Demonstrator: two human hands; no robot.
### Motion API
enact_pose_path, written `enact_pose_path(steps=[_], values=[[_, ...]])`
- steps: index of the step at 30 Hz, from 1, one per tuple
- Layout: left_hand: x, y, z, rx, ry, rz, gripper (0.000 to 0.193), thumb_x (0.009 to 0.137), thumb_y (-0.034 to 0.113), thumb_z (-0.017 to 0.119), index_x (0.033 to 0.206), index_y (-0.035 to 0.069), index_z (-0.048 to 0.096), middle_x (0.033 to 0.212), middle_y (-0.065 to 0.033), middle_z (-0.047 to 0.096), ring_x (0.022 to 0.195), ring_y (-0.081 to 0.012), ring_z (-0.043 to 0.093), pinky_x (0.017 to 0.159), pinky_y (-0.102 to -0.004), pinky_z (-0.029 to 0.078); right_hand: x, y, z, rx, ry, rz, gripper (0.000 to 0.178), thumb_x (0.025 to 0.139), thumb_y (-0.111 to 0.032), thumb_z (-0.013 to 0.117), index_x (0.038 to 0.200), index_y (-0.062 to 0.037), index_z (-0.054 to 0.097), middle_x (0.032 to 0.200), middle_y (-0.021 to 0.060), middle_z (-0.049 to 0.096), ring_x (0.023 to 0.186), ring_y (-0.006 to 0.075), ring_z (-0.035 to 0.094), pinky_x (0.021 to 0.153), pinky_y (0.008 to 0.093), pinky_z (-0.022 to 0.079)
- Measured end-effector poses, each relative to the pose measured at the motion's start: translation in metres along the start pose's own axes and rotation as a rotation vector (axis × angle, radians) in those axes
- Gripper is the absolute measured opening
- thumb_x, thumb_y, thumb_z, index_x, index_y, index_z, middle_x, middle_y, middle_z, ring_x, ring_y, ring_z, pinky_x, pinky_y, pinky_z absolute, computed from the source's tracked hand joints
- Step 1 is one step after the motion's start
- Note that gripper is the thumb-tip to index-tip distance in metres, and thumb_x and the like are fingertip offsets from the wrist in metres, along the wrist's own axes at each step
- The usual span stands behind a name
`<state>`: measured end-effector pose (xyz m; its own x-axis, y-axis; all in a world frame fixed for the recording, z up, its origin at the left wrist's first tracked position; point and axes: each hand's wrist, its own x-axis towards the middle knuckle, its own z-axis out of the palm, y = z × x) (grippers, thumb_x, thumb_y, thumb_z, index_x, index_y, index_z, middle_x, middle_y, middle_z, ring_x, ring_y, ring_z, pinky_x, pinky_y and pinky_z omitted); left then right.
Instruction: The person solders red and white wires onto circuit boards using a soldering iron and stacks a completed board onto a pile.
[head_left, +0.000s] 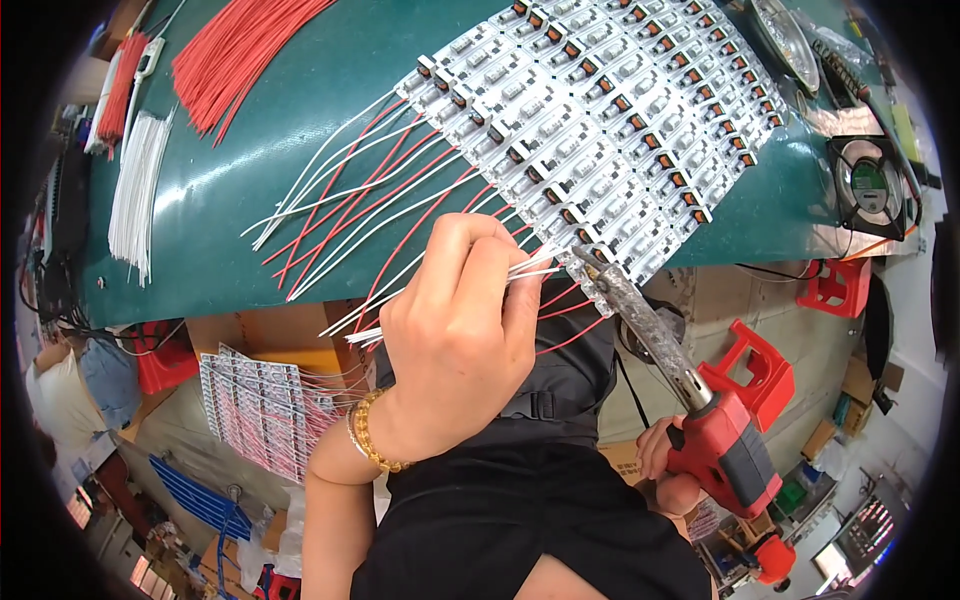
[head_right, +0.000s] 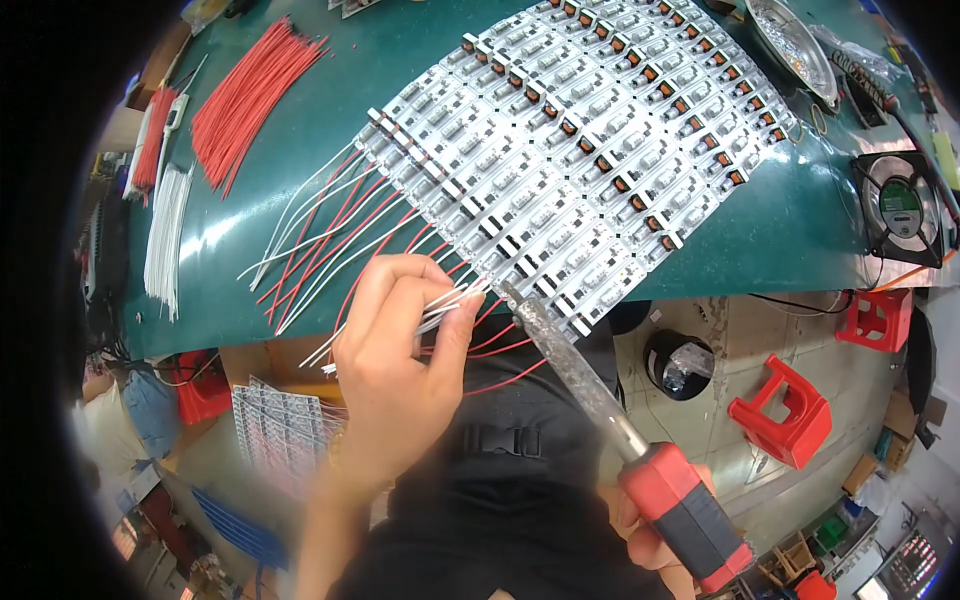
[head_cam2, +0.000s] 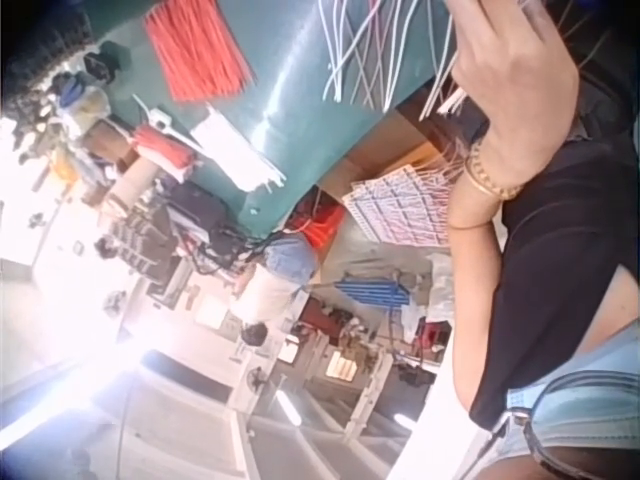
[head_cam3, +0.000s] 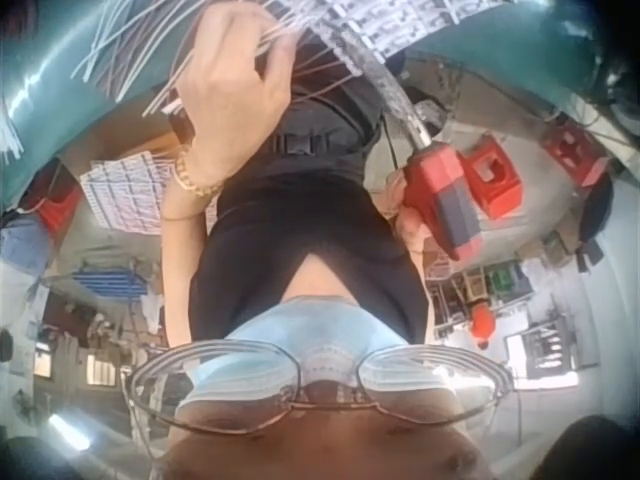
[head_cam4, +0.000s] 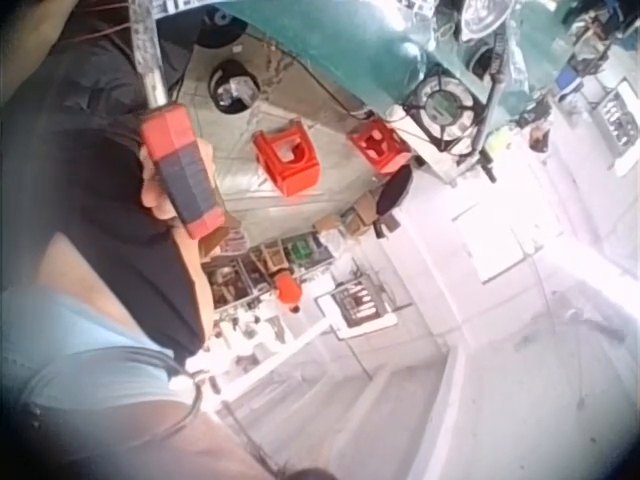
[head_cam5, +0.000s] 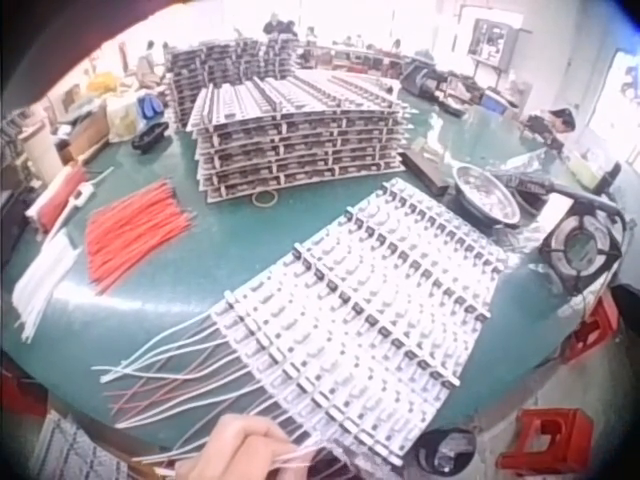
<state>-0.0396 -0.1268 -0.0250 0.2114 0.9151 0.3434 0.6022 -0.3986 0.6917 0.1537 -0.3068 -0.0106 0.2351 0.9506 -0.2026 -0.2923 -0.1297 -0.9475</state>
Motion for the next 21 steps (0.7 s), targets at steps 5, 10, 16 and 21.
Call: enact_pose_path(steps=[5, 10, 16, 21], values=[[-0.005, 0.005, -0.008, -0.290, -0.050, -0.161, 0.010, 0.075, 0.000, 0.073, 0.080, 0.002, 0.064, 0.093, -0.0068, 0.059, 0.057, -0.0159, 0.059, 0.047, -0.0281, 0.045, -0.006, 0.003, -0.018, -0.191, -0.122, -0.077, 0.092, 0.082, -0.071, 0.060, 0.134, 0.0035, 0.044, 0.054, -0.0060, 0.043, 0.047, 0.0101, 0.045, 0.052, 0.0267, 0.040], [-0.009, 0.006, -0.004, -0.146, -0.065, -0.100, 0.011, 0.074, 0.000, 0.074, 0.079, 0.002, 0.065, 0.095, -0.0070, 0.058, 0.056, -0.0138, 0.059, 0.047, -0.0270, 0.044, -0.018, 0.002, -0.026, -0.179, 0.010, -0.003, 0.050, 0.083, -0.046, 0.077, 0.068, -0.0035, 0.055, 0.061, 0.0049, 0.055, 0.055, 0.0157, 0.057, 0.051, 0.0274, 0.043], [-0.008, 0.006, -0.001, -0.109, -0.076, -0.068, 0.011, 0.075, 0.000, 0.075, 0.078, 0.002, 0.064, 0.094, -0.0064, 0.058, 0.053, -0.0139, 0.056, 0.046, -0.0274, 0.043, -0.007, -0.001, 0.002, -0.086, 0.112, -0.036, 0.051, 0.077, -0.047, 0.081, 0.067, -0.0044, 0.056, 0.061, 0.0003, 0.055, 0.056, 0.0105, 0.054, 0.051, 0.0253, 0.040], [-0.010, 0.006, -0.001, -0.119, -0.061, -0.101, 0.012, 0.074, 0.001, 0.075, 0.077, 0.002, 0.064, 0.093, -0.0065, 0.057, 0.051, -0.0138, 0.054, 0.044, -0.0278, 0.041, -0.024, 0.011, -0.052, -0.339, -0.147, -0.050, 0.054, 0.073, -0.050, 0.083, 0.075, -0.0038, 0.057, 0.064, 0.0000, 0.056, 0.057, 0.0098, 0.053, 0.051, 0.0254, 0.040]])
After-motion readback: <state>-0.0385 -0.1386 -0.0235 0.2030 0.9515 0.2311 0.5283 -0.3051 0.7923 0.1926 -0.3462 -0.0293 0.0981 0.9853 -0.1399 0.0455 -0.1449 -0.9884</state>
